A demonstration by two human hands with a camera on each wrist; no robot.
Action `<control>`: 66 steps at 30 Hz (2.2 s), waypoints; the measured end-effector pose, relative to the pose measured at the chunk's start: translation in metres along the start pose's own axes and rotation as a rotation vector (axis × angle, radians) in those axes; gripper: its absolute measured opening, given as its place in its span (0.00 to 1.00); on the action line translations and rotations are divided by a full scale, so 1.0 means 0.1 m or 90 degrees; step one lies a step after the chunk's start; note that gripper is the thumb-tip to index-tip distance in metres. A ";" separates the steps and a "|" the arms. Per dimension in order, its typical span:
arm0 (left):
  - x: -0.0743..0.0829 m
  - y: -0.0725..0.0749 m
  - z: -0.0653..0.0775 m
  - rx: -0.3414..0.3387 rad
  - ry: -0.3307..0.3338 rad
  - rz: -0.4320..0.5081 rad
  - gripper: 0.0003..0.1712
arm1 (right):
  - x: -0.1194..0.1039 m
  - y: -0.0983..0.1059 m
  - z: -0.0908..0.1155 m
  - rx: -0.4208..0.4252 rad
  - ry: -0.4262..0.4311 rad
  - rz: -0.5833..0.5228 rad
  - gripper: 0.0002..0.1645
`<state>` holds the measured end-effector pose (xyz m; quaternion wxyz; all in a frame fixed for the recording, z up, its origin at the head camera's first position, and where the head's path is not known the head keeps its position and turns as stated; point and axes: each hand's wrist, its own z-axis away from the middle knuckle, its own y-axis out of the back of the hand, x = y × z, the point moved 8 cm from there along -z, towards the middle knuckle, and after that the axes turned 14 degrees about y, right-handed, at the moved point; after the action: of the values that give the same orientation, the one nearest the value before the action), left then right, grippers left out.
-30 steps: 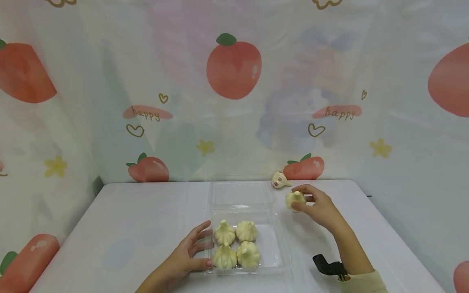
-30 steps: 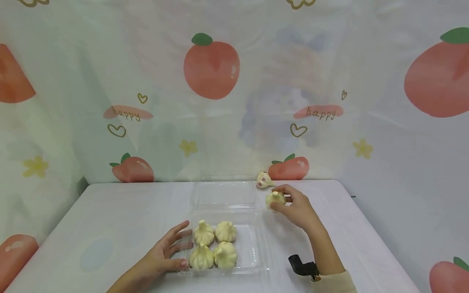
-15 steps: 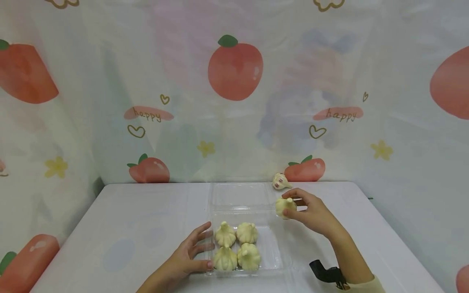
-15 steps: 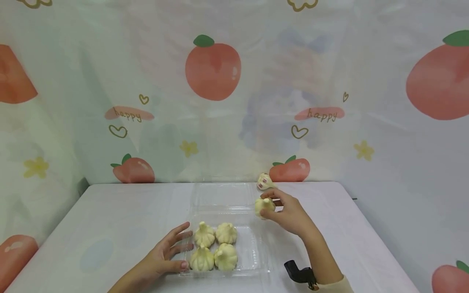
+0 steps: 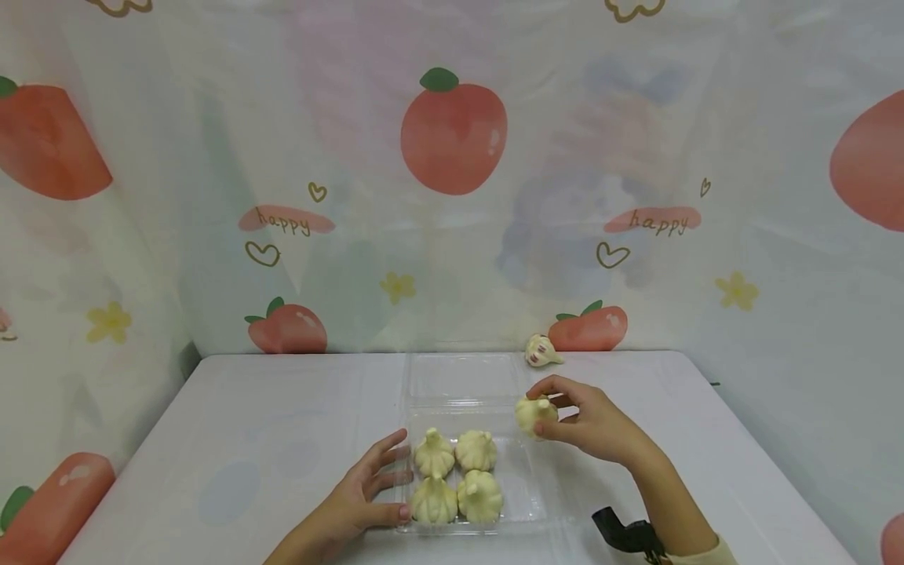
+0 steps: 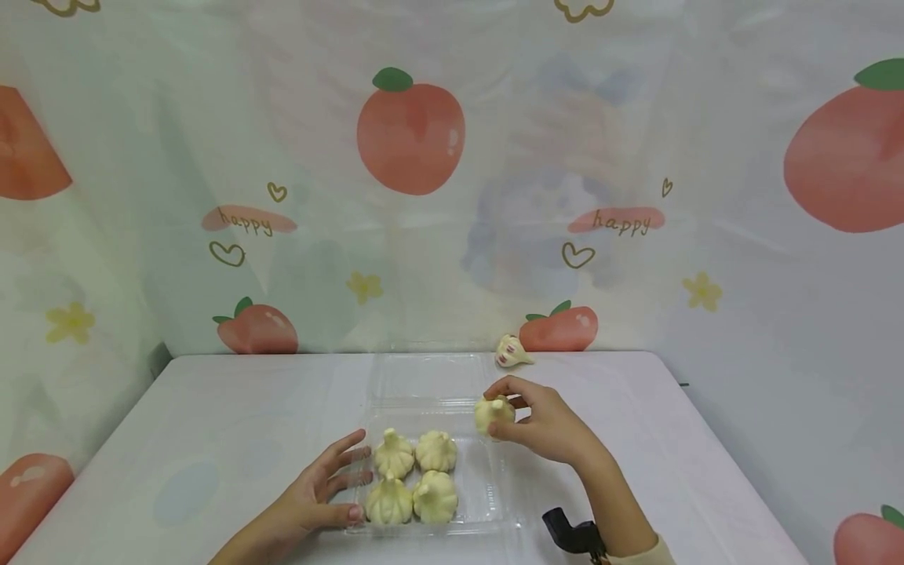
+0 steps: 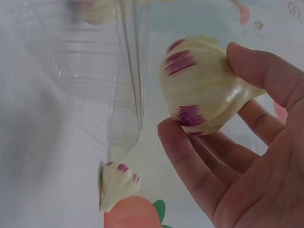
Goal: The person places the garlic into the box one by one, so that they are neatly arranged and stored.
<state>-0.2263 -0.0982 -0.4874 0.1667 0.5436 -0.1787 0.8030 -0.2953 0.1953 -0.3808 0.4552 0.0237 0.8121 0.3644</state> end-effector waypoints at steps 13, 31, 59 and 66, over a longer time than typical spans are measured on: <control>0.00 0.01 -0.01 -0.009 -0.016 -0.008 0.57 | -0.15 -0.24 -0.01 -0.103 0.040 0.006 0.21; -0.01 0.01 -0.01 0.003 -0.005 -0.016 0.56 | -0.29 -0.52 0.03 -0.238 0.082 0.070 0.19; 0.02 0.02 -0.01 -0.003 -0.028 -0.034 0.57 | -0.31 -0.72 0.07 -0.332 0.068 0.108 0.16; 0.03 0.01 -0.01 -0.015 -0.039 -0.024 0.57 | -0.29 -0.68 0.08 -0.328 0.066 0.077 0.18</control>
<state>-0.2285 -0.0979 -0.4855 0.1828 0.5692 -0.1830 0.7805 -0.2522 0.1396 -0.4038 0.3815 -0.0627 0.7119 0.5863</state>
